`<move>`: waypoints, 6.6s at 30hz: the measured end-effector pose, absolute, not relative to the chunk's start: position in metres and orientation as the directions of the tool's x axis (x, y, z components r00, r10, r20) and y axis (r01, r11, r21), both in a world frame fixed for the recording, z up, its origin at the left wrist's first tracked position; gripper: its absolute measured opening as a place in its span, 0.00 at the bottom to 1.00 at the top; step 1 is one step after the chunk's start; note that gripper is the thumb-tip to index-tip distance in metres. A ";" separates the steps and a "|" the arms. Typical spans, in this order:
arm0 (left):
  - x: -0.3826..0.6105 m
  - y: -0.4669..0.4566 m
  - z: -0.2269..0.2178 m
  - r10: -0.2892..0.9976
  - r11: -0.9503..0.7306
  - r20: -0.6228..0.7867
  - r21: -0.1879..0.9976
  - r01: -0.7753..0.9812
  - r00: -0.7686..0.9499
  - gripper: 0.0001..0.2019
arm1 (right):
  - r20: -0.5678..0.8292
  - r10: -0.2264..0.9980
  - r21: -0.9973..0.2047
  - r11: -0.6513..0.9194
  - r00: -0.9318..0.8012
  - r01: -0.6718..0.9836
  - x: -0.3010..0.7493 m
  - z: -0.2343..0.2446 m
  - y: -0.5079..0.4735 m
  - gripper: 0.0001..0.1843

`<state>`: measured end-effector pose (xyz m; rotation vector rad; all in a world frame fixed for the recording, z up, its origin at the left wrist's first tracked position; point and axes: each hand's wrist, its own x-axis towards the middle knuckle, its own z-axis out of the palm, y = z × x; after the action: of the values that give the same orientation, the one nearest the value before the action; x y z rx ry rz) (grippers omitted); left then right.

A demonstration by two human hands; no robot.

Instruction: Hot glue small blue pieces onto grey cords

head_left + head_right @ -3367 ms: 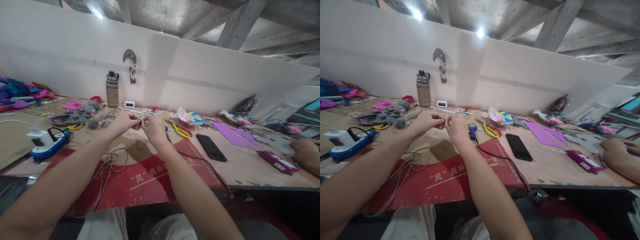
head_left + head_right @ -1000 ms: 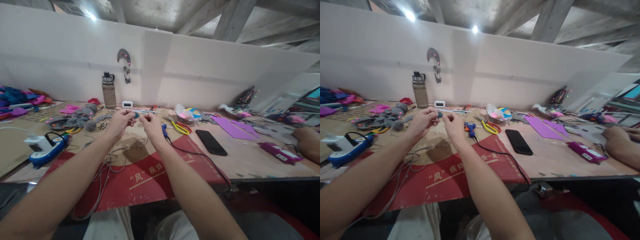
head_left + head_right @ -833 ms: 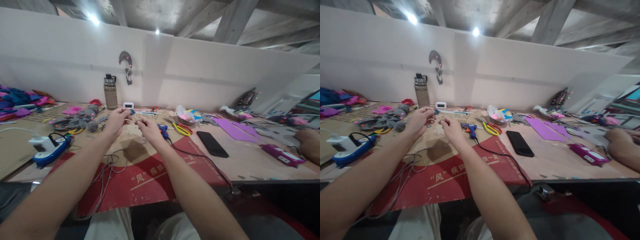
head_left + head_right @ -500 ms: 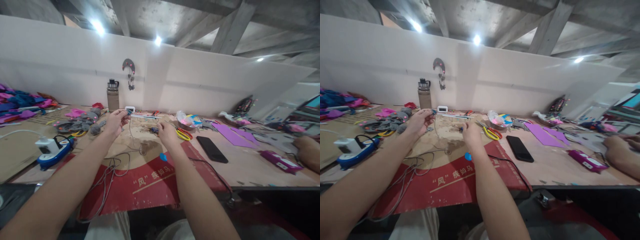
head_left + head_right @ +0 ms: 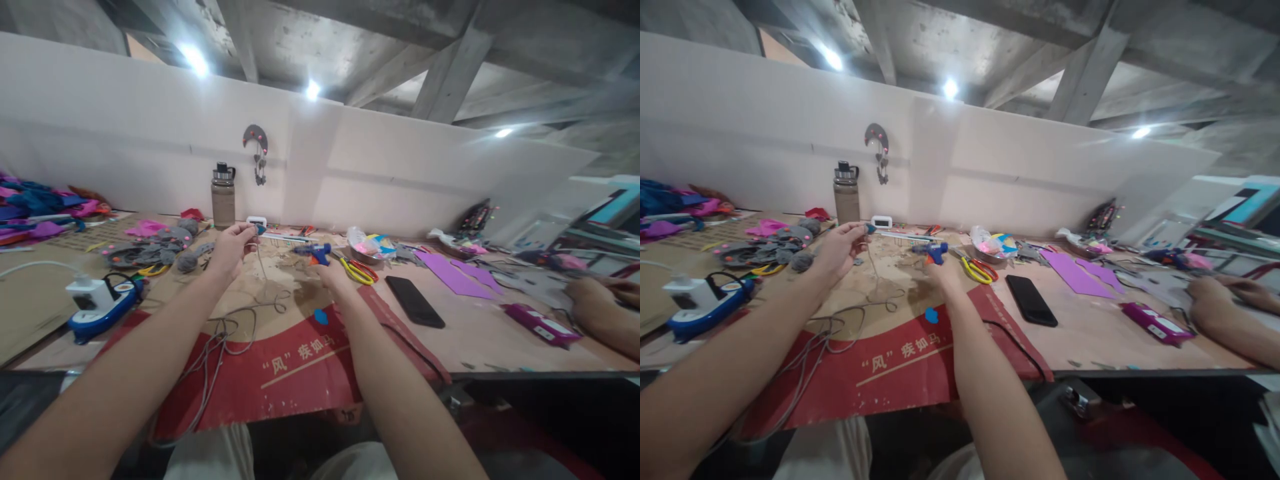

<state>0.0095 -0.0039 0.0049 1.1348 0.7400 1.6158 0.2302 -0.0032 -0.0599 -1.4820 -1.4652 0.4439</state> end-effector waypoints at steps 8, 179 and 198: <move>0.006 0.005 0.001 0.980 -0.196 0.182 0.850 -0.489 -0.076 0.05 | 0.523 0.849 -0.846 0.507 0.076 0.165 0.193 -0.023 -0.047 0.28; 0.033 -0.023 0.004 0.908 -0.385 0.361 0.919 0.088 0.213 0.09 | 0.379 0.925 -0.922 0.380 -0.034 0.067 0.186 -0.018 -0.039 0.09; 0.031 -0.024 0.003 0.899 -0.236 0.230 0.971 -0.032 0.372 0.17 | 0.411 0.906 -0.893 0.377 0.104 0.245 0.189 -0.013 -0.043 0.07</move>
<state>0.0311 -0.0243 0.0033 1.5483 0.8055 1.0757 0.1886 -0.0435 -0.0135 -1.1197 -1.4158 0.6804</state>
